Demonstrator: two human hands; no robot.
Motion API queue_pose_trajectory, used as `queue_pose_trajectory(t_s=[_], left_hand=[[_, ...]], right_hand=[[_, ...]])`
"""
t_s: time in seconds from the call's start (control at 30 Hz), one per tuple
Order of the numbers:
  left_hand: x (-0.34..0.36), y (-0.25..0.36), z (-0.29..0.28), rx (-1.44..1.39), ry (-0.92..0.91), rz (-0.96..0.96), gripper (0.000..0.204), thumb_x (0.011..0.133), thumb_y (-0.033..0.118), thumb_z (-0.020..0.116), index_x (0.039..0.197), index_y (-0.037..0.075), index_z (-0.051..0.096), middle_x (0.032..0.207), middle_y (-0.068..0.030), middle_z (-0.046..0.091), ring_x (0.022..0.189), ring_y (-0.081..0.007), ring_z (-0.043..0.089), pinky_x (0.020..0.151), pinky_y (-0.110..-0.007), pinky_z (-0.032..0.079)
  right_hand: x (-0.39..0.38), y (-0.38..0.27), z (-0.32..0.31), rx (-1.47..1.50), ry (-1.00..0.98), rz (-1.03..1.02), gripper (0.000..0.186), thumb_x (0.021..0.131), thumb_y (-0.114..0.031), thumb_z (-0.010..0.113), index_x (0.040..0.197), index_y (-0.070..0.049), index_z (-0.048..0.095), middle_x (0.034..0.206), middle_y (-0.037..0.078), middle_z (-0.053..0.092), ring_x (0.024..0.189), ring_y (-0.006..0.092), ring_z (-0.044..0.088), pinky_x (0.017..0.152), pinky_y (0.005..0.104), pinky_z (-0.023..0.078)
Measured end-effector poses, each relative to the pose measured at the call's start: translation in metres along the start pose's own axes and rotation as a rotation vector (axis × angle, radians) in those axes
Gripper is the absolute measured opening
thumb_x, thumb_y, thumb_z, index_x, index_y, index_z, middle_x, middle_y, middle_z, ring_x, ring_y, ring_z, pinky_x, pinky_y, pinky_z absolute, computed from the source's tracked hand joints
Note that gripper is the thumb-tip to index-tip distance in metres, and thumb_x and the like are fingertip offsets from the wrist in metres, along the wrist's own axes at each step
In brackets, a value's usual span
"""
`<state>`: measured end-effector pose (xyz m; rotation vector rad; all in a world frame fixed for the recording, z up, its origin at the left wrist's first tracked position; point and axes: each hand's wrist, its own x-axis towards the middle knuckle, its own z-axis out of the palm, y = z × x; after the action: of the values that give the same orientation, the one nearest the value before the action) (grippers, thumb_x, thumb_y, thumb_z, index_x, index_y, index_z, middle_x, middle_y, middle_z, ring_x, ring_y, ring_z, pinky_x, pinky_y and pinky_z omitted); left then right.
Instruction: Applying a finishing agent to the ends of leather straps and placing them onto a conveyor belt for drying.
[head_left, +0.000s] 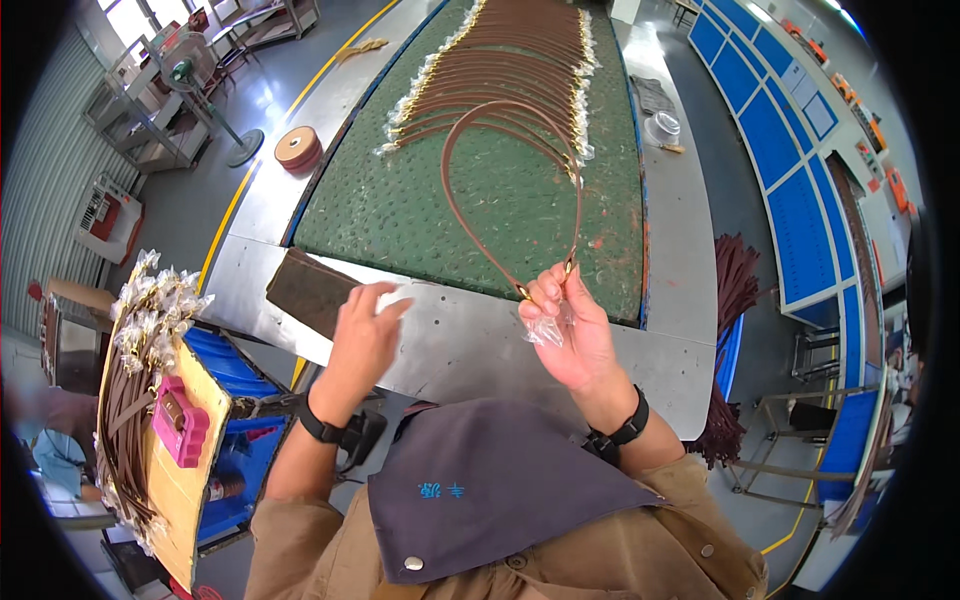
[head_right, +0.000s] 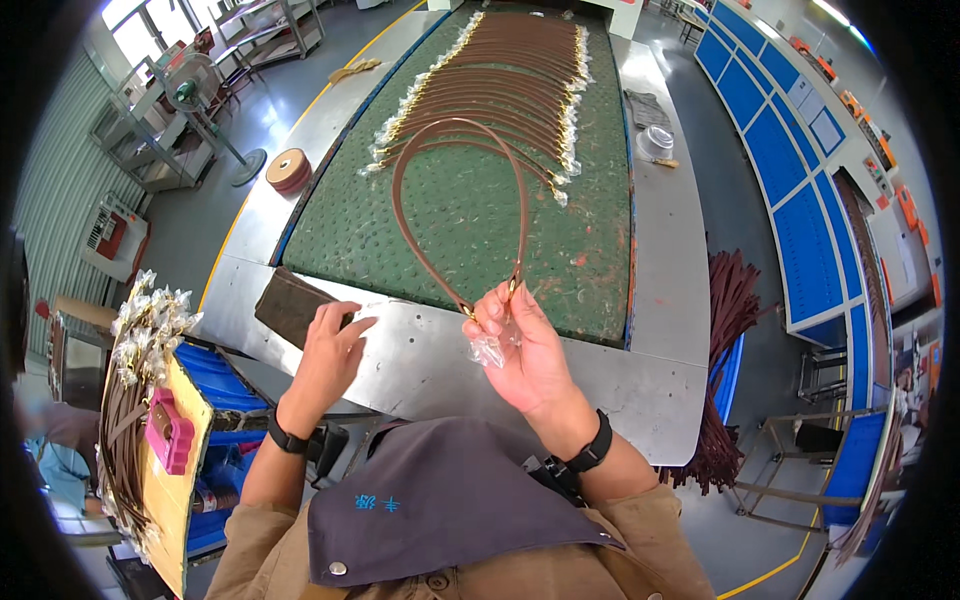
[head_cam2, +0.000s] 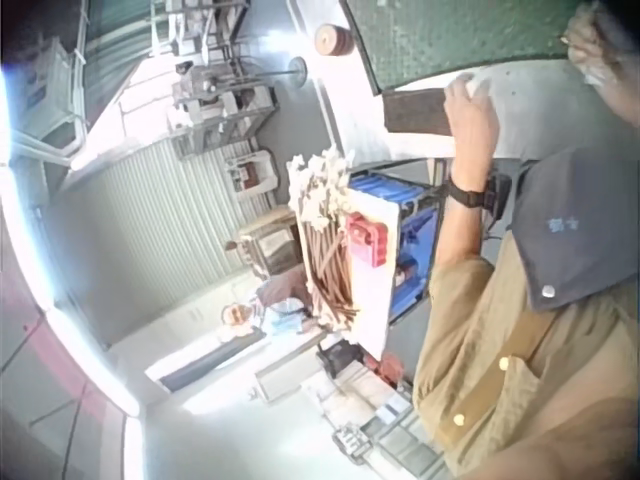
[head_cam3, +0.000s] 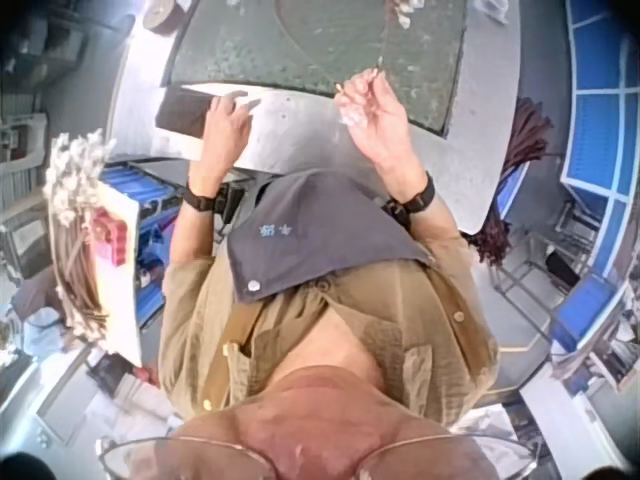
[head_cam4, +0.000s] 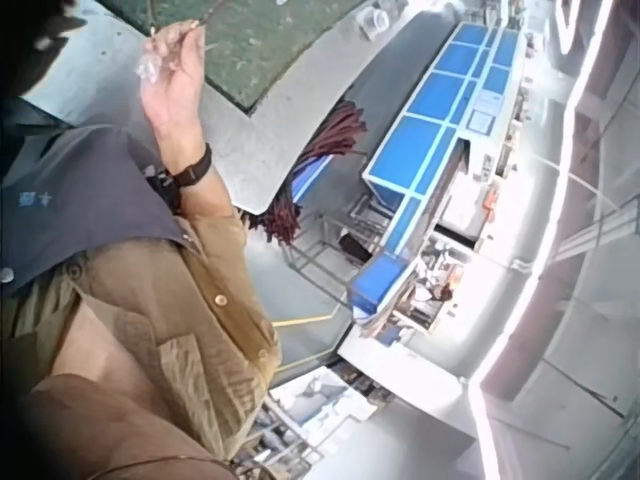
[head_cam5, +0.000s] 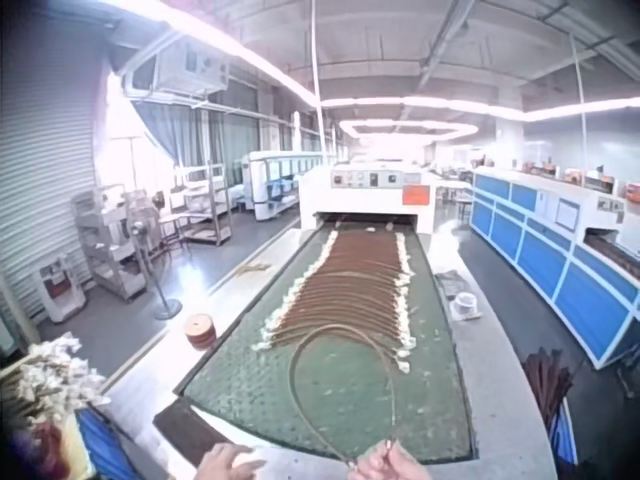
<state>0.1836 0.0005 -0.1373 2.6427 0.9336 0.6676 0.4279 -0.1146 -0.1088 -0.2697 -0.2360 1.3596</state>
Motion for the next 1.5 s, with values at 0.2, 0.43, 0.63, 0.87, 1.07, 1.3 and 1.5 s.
queue_pose_trajectory(t_s=[0.2,0.43,0.63,0.87,1.07,1.3,1.5], left_hand=[[0.032,0.088,-0.034,-0.062,0.176,0.302,0.048,0.072,-0.011,0.062,0.112,0.013,0.071,0.123,-0.013,0.055,0.111,-0.033,0.053,0.09,-0.041,0.048],[0.03,0.094,-0.021,0.103,0.339,0.385,0.058,0.068,-0.011,0.062,0.118,0.019,0.07,0.132,-0.007,0.049,0.114,-0.0286,0.051,0.09,-0.039,0.047],[0.027,0.092,-0.016,0.165,0.381,0.374,0.06,0.069,-0.009,0.061,0.121,0.021,0.068,0.137,-0.0035,0.046,0.118,-0.0268,0.047,0.09,-0.039,0.044],[0.029,0.094,-0.017,0.194,0.37,0.346,0.066,0.065,-0.015,0.063,0.119,0.02,0.071,0.132,-0.006,0.047,0.117,-0.0307,0.046,0.096,-0.039,0.045],[0.028,0.093,-0.018,0.168,0.347,0.363,0.067,0.063,-0.017,0.062,0.118,0.02,0.072,0.132,-0.0056,0.047,0.117,-0.0304,0.046,0.094,-0.038,0.046],[0.027,0.085,-0.016,0.079,0.339,0.382,0.06,0.064,-0.017,0.06,0.113,0.015,0.073,0.132,-0.0072,0.048,0.116,-0.03,0.048,0.093,-0.037,0.047],[0.014,0.008,0.001,0.063,0.265,-0.01,0.039,0.072,-0.011,0.057,0.106,0.006,0.068,0.129,-0.014,0.052,0.114,-0.0338,0.05,0.094,-0.042,0.044]], right_hand=[[-0.006,-0.004,0.014,0.022,-0.015,0.01,0.021,0.105,-0.028,0.045,0.094,-0.01,0.052,0.082,0.001,0.05,0.076,0.0139,0.047,0.077,0.0328,0.043],[-0.008,-0.003,0.02,0.008,-0.066,0.039,0.022,0.105,-0.03,0.045,0.097,-0.011,0.052,0.083,0.0,0.049,0.076,0.013,0.047,0.077,0.0328,0.043],[-0.007,-0.001,0.019,0.003,-0.086,0.05,0.022,0.105,-0.03,0.046,0.097,-0.011,0.053,0.083,0.0,0.049,0.076,0.0127,0.047,0.077,0.0323,0.043],[-0.005,-0.002,0.02,0.017,-0.067,0.083,0.023,0.104,-0.031,0.046,0.097,-0.011,0.053,0.081,0.0,0.049,0.075,0.0124,0.047,0.076,0.0312,0.042],[-0.004,-0.003,0.016,0.068,-0.108,0.111,0.022,0.104,-0.03,0.047,0.095,-0.011,0.053,0.081,-0.001,0.049,0.072,0.0112,0.046,0.071,0.0297,0.041],[-0.003,-0.001,0.014,0.056,-0.062,0.11,0.023,0.104,-0.03,0.047,0.095,-0.01,0.053,0.082,-0.001,0.049,0.071,0.0105,0.045,0.07,0.0288,0.04],[-0.004,-0.004,0.01,0.045,-0.054,0.084,0.022,0.104,-0.029,0.048,0.094,-0.011,0.053,0.081,0.0,0.05,0.071,0.0109,0.045,0.07,0.0292,0.041]])
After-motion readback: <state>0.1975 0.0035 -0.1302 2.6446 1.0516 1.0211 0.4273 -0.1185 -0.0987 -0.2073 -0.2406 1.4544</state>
